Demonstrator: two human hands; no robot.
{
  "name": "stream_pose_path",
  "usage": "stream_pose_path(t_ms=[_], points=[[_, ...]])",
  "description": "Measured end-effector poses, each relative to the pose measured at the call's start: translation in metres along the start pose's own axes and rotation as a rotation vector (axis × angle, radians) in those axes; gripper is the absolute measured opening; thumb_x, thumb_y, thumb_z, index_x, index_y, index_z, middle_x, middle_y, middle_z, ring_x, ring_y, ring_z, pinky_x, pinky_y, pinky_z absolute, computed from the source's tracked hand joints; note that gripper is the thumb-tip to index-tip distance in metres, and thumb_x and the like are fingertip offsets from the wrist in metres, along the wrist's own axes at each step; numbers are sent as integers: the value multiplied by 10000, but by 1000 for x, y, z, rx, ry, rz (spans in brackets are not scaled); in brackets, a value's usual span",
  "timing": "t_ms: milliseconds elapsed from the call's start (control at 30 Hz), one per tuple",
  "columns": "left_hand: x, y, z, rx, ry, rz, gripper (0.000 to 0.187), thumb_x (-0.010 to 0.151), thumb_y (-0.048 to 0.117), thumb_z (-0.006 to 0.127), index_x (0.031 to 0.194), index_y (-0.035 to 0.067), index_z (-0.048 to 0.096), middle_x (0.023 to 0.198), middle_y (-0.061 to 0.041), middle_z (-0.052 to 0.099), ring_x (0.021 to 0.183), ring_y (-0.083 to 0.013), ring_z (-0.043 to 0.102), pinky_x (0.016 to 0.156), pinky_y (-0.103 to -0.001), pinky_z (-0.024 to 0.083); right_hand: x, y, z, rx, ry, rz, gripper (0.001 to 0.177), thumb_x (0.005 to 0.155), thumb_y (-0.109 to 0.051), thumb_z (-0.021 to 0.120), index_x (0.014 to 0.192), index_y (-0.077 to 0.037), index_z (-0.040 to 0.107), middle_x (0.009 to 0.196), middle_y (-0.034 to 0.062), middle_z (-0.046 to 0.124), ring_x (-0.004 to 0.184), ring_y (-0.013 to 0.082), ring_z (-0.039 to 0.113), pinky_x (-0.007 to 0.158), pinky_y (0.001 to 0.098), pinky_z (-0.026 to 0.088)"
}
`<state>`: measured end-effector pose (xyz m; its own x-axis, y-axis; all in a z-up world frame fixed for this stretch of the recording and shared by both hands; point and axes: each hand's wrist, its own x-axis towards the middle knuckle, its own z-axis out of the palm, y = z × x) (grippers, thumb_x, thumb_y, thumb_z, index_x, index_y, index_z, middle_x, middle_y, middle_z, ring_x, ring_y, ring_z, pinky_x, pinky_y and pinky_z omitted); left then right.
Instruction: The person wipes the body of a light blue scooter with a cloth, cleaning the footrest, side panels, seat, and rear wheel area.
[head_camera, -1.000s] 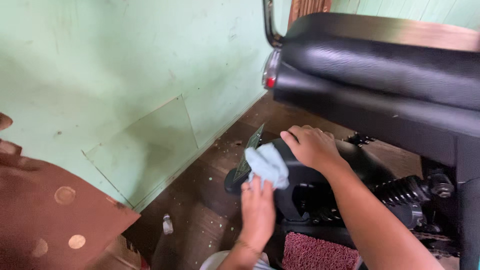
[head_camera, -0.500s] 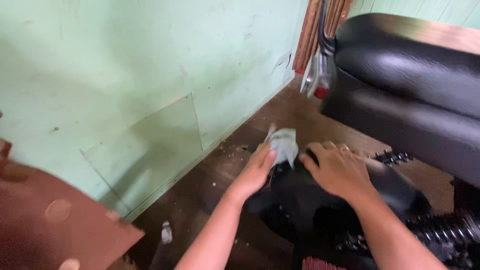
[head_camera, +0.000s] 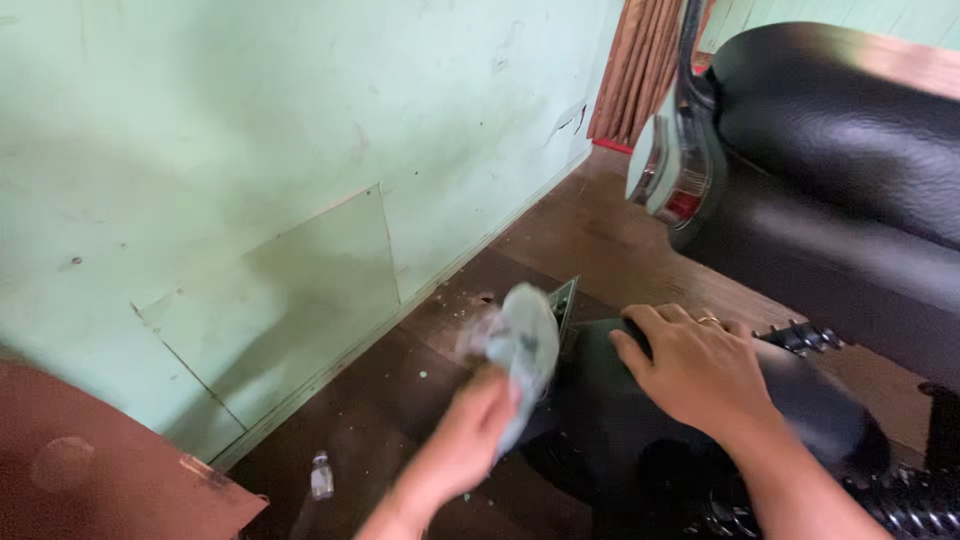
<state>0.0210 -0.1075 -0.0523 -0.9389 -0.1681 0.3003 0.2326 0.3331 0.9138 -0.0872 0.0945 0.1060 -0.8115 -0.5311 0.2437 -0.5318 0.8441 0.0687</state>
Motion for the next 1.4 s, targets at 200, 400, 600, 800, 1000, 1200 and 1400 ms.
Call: stream_pose_path(t_ms=[200,400,600,800,1000,1200,1400], points=[[28,11,17,54,-10,177,348,1125,305,484,1114,-28,585,1138,-225,611,1177,-303,630,1146,-383,457,1,-3,1,-53,-37,38,450,942,-534,488,1242,-244,655,1252,43,699,1206,308,639,1039,544,432],[163,-9,21,-310,-80,105,458,1088,345,432,1299,-26,596,1267,-122,658,1190,-197,577,1069,-340,433,6,-4,-5,-22,-96,47,478,943,-552,479,1283,-255,635,1236,60,693,1190,302,640,1045,557,406],[81,-43,1,-107,3,-23,433,1075,290,438,1240,-55,641,1290,-138,701,1209,-204,608,1085,-337,430,-2,-3,-6,-11,-85,40,481,944,-553,460,1277,-257,643,1238,49,699,1175,289,658,1076,568,393],[4,-26,6,122,11,217,411,1091,256,434,1325,-33,609,1415,-235,581,1374,-353,475,1154,-460,323,-4,-3,-1,-51,2,32,476,940,-550,478,1265,-256,663,1268,52,693,1184,348,638,1035,576,414],[126,-27,23,-105,-24,68,485,1110,350,426,1241,-66,638,1201,-213,689,1141,-266,627,1027,-356,480,1,-1,4,-53,-1,24,490,926,-564,496,1256,-243,665,1248,58,700,1181,325,650,1042,550,422],[138,-64,18,-157,5,34,456,1051,193,354,1422,-11,522,1265,-175,696,1192,-221,619,1061,-336,432,-2,-3,-2,-22,3,6,485,919,-556,502,1255,-251,674,1224,73,707,1198,321,646,1047,553,419],[62,-142,15,267,319,140,367,1024,119,473,1304,-79,604,1260,-313,653,1199,-425,624,1033,-400,457,-11,-2,-4,-28,-16,21,461,953,-555,488,1237,-246,677,1273,84,689,1228,375,612,1052,588,413]])
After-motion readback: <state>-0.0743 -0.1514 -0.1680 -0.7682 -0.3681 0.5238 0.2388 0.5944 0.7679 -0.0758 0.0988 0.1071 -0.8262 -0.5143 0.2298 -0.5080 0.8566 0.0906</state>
